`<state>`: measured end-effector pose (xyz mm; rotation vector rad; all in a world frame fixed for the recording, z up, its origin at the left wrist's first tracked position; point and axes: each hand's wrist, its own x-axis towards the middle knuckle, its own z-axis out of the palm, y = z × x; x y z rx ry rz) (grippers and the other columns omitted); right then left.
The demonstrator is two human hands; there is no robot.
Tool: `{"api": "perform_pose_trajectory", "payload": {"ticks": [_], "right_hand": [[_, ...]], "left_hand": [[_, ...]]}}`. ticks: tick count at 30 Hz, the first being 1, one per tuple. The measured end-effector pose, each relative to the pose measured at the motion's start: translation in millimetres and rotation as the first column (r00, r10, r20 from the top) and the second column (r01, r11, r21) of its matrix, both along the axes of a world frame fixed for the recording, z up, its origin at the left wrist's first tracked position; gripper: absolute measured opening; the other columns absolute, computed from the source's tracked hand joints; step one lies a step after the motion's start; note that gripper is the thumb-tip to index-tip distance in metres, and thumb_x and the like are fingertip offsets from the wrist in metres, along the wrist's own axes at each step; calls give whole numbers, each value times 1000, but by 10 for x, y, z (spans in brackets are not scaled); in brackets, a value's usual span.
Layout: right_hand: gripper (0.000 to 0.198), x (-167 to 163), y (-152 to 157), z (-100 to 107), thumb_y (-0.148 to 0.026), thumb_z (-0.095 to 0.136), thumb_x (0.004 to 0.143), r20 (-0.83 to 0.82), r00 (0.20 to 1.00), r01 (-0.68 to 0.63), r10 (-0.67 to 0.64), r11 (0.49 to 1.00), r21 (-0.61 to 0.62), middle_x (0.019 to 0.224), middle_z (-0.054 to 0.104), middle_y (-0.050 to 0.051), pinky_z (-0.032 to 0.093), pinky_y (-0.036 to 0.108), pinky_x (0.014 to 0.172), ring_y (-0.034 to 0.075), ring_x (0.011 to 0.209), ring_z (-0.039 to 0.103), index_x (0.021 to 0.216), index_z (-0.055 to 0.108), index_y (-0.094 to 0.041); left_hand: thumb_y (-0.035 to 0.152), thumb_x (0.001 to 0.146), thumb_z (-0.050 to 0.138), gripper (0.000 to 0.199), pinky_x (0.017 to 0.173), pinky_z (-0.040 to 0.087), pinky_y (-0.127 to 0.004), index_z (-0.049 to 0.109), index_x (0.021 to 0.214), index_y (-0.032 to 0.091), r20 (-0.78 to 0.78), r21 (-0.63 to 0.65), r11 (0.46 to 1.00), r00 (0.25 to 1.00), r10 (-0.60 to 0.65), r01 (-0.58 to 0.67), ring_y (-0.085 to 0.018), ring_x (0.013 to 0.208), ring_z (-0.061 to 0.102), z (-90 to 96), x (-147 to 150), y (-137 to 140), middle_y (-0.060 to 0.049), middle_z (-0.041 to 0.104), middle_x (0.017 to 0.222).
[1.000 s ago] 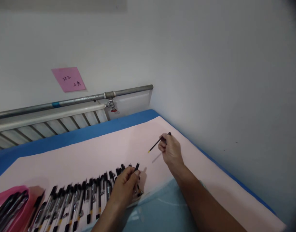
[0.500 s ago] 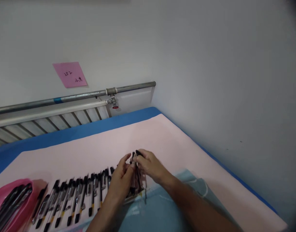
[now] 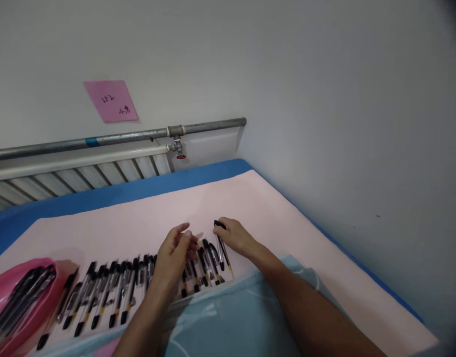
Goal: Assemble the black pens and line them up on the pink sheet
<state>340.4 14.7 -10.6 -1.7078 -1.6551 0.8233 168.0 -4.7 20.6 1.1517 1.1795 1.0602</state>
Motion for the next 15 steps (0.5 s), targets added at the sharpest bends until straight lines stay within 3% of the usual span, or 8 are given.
{"api": "perform_pose_trajectory", "payload": {"ticks": [15], "right_hand": [[11, -41, -2, 23, -18, 46, 73, 100, 985, -142, 139, 989, 26, 60, 48, -1, 25, 22, 52, 10, 57, 40, 61, 46, -17]], "left_hand": [[46, 69, 59, 45, 49, 45, -24, 54, 100, 14, 0, -9, 1000, 1000, -26, 26, -12, 58, 56, -8, 9, 24, -2, 60, 70]]}}
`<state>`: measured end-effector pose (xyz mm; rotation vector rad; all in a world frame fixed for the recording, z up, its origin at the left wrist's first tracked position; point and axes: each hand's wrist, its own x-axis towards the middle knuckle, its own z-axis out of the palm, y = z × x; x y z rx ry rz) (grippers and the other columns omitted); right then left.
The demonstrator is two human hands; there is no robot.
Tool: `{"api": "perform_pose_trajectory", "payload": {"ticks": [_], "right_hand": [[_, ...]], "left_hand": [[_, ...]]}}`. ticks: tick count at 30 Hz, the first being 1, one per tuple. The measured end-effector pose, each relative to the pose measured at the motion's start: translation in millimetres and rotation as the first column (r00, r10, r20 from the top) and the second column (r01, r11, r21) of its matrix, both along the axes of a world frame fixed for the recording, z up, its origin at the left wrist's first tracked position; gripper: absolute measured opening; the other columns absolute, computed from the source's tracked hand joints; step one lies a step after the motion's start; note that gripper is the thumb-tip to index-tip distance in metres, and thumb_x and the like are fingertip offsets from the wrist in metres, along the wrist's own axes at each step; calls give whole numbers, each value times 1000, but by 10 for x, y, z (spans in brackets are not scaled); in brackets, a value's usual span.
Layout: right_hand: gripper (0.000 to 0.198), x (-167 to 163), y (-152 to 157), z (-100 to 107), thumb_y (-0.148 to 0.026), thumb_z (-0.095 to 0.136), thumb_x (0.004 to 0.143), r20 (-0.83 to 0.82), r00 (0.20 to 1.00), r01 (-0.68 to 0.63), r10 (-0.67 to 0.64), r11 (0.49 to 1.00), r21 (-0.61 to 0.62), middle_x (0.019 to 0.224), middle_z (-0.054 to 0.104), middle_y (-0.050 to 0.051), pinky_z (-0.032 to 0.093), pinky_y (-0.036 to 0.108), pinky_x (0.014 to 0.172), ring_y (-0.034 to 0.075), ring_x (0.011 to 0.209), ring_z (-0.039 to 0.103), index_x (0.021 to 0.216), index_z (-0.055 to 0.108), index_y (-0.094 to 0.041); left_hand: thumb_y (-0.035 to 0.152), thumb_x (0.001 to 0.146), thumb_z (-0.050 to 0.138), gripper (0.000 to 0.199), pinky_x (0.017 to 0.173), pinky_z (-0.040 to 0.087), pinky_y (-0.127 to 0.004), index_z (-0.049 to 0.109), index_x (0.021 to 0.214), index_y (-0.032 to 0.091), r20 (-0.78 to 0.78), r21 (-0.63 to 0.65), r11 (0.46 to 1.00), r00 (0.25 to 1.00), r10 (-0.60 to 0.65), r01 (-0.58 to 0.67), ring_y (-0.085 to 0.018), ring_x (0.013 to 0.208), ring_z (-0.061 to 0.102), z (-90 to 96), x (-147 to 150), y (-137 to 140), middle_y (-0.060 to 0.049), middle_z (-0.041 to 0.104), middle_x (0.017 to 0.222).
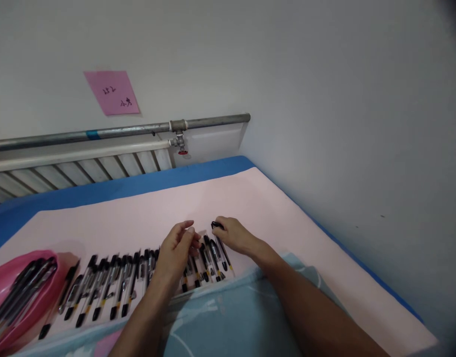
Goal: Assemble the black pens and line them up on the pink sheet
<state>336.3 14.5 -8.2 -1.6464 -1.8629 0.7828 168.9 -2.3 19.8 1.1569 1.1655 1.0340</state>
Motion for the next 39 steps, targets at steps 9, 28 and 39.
{"api": "perform_pose_trajectory", "payload": {"ticks": [9, 28, 39], "right_hand": [[12, 25, -21, -12, -19, 45, 76, 43, 999, 19, -21, 999, 30, 61, 50, 0, 24, 22, 52, 10, 57, 40, 64, 47, -17], [23, 27, 32, -133, -32, 44, 82, 276, 948, 157, -160, 987, 32, 79, 64, 7, 31, 23, 60, 15, 70, 54, 84, 60, -16], [23, 95, -201, -31, -27, 41, 82, 425, 894, 157, -139, 988, -6, 82, 66, 9, 27, 26, 56, 17, 69, 56, 84, 60, -15]], "left_hand": [[45, 69, 59, 43, 50, 45, -24, 56, 99, 15, 9, -7, 1000, 1000, -7, 7, -12, 58, 56, -18, -33, 5, -1, 60, 70], [41, 74, 53, 38, 50, 46, -24, 52, 101, 15, -63, -10, 995, 993, -97, 97, -12, 59, 55, -101, -27, 29, -1, 58, 72], [41, 72, 53, 38, 52, 46, -25, 54, 101, 16, -124, -45, 992, 984, -126, 121, -13, 62, 56, -74, -27, 19, -1, 59, 73]]}}
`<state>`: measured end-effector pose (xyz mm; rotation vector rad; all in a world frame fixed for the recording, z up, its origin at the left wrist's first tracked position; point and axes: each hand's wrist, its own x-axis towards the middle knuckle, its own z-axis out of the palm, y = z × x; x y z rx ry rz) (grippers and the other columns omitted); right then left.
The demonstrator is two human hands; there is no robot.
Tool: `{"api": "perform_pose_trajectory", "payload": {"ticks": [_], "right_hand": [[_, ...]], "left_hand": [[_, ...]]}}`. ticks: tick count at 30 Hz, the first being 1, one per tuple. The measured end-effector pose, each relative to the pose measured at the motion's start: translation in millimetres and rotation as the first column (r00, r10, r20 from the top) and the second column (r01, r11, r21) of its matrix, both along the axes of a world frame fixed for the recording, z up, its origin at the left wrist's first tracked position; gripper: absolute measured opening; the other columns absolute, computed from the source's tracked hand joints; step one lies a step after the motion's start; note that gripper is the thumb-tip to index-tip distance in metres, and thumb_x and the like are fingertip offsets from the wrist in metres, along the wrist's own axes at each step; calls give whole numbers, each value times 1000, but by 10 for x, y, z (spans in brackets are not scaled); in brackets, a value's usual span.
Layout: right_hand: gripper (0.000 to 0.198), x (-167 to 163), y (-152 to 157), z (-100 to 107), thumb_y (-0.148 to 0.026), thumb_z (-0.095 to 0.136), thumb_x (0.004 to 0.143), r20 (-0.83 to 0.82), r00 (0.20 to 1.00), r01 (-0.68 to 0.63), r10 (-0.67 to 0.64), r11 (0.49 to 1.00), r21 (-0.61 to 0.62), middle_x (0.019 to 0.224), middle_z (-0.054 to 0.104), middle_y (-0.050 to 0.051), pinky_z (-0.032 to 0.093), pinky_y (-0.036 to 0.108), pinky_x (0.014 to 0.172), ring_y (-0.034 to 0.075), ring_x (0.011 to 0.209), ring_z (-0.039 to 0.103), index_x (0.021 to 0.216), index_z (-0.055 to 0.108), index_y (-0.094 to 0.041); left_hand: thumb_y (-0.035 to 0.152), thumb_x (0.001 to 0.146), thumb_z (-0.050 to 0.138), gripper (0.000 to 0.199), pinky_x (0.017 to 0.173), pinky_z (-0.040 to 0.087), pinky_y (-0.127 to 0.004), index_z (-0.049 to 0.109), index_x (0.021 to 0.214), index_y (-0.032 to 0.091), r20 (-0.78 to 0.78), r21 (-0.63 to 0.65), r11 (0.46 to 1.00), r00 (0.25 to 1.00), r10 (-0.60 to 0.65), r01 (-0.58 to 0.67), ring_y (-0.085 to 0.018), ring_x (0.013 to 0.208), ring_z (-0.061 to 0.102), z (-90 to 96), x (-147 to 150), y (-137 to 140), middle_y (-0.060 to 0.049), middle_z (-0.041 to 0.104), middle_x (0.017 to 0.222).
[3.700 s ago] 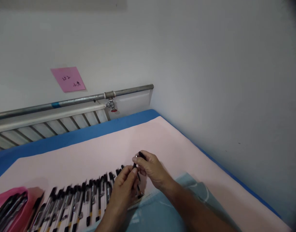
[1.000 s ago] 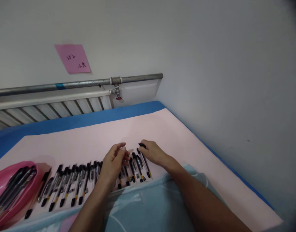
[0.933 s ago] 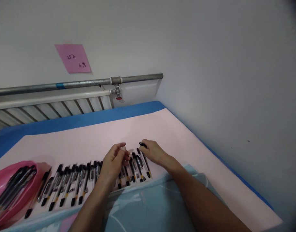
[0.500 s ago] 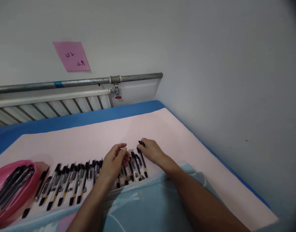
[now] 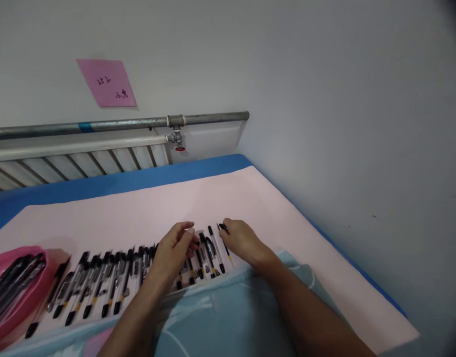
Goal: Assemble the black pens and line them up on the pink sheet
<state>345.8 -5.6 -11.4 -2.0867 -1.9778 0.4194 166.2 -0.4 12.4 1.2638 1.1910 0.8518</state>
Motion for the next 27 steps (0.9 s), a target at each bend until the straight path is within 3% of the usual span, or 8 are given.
{"api": "perform_pose_trajectory", "payload": {"ticks": [6, 15, 21, 27], "right_hand": [[24, -53, -49, -24, -28, 40, 84, -61, 993, -97, 99, 995, 22, 81, 65, 7, 27, 24, 57, 15, 69, 55, 86, 60, -16], [23, -57, -35, 28, -27, 40, 84, -123, 986, -103, 108, 993, 49, 77, 64, 5, 27, 22, 54, 12, 64, 52, 84, 60, -16], [19, 12, -126, 233, -28, 49, 77, -20, 995, -102, 100, 979, -175, 73, 64, 6, 26, 22, 50, 12, 60, 52, 75, 63, -14], [26, 19, -210, 309, -35, 50, 77, -81, 981, -190, 174, 942, -275, 73, 67, 7, 29, 22, 50, 14, 61, 55, 69, 65, -15]], "left_hand": [[40, 73, 52, 37, 53, 46, -25, 54, 101, 16, -21, 5, 1000, 1000, -10, 10, -13, 62, 56, -15, -7, -3, -1, 59, 74], [40, 71, 53, 37, 52, 46, -25, 55, 100, 16, -17, 0, 1000, 1000, -18, 18, -14, 62, 56, -6, -12, -10, -1, 59, 72], [39, 72, 51, 35, 53, 45, -25, 54, 100, 17, -36, 1, 999, 999, -41, 41, -13, 62, 56, -36, -20, 7, 0, 58, 72], [39, 71, 52, 36, 54, 45, -25, 55, 100, 16, -63, -22, 999, 997, -45, 44, -14, 62, 56, 10, -8, -6, -2, 59, 73]]}}
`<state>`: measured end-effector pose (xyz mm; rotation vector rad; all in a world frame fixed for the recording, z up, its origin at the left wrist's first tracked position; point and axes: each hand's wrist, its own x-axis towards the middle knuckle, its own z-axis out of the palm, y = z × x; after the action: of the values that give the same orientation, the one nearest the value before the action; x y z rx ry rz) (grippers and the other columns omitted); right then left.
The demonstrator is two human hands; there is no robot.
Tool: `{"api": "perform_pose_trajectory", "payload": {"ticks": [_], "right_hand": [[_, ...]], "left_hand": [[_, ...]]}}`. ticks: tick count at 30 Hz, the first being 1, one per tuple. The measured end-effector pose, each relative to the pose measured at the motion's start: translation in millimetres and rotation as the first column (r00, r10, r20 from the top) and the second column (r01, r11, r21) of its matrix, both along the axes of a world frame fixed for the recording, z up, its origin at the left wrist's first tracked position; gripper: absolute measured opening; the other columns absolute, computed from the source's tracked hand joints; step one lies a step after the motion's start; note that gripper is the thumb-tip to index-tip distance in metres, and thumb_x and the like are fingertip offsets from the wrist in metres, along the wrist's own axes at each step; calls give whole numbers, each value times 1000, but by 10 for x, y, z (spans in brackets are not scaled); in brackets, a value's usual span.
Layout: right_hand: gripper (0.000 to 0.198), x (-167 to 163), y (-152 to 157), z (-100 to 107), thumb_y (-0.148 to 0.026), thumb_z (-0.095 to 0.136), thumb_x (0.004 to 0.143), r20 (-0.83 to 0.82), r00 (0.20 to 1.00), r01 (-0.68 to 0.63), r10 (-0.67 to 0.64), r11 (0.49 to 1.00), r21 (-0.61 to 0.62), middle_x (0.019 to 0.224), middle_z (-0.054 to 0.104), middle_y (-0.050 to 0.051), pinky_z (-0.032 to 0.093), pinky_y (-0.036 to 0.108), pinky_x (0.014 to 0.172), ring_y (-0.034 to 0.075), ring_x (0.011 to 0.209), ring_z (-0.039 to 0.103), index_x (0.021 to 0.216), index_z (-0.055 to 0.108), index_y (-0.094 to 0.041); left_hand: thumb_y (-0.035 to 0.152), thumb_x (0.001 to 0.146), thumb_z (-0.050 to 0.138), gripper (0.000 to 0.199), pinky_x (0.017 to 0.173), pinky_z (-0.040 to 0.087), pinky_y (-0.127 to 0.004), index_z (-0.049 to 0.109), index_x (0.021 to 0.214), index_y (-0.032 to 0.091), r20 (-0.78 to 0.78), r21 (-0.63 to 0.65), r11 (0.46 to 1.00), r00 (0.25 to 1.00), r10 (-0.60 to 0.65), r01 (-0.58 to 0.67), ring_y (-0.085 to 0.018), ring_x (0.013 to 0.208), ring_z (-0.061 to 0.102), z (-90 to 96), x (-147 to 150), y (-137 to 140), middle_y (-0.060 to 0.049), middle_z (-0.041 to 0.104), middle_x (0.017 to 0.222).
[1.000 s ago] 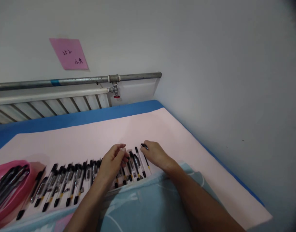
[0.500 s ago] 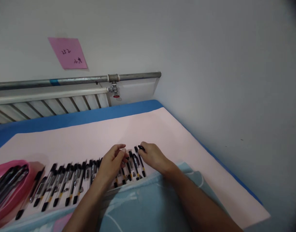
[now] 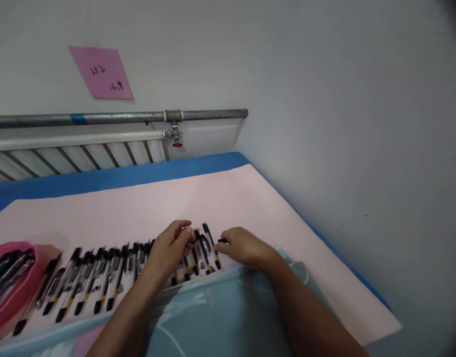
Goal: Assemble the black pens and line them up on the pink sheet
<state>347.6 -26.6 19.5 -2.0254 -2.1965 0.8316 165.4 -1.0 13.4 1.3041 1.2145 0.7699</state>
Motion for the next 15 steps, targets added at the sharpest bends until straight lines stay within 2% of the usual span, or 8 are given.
{"api": "perform_pose_trajectory", "payload": {"ticks": [9, 11, 15], "right_hand": [[30, 80, 3, -20, -37, 50, 78, -56, 998, -1, 0, 1000, -8, 68, 66, 6, 28, 23, 50, 14, 60, 54, 66, 64, -15], [31, 76, 29, -59, -39, 47, 80, -81, 995, 72, -67, 995, 65, 71, 65, 7, 29, 23, 52, 14, 62, 54, 71, 64, -14], [30, 24, 91, -196, -36, 44, 83, -155, 967, 236, -204, 943, 234, 83, 65, 8, 32, 23, 57, 15, 70, 55, 93, 61, -13]], "left_hand": [[40, 71, 50, 37, 54, 45, -25, 55, 100, 17, -53, -3, 1000, 998, -15, 15, -14, 63, 57, 36, -3, -23, -2, 60, 74], [41, 71, 50, 37, 54, 44, -25, 56, 99, 18, -49, 4, 1000, 999, -20, 20, -14, 63, 57, 32, -1, -18, -1, 60, 73], [40, 70, 51, 37, 54, 44, -25, 56, 99, 18, -64, 7, 1000, 998, -25, 25, -14, 61, 57, 10, 0, -9, -1, 61, 72]]}}
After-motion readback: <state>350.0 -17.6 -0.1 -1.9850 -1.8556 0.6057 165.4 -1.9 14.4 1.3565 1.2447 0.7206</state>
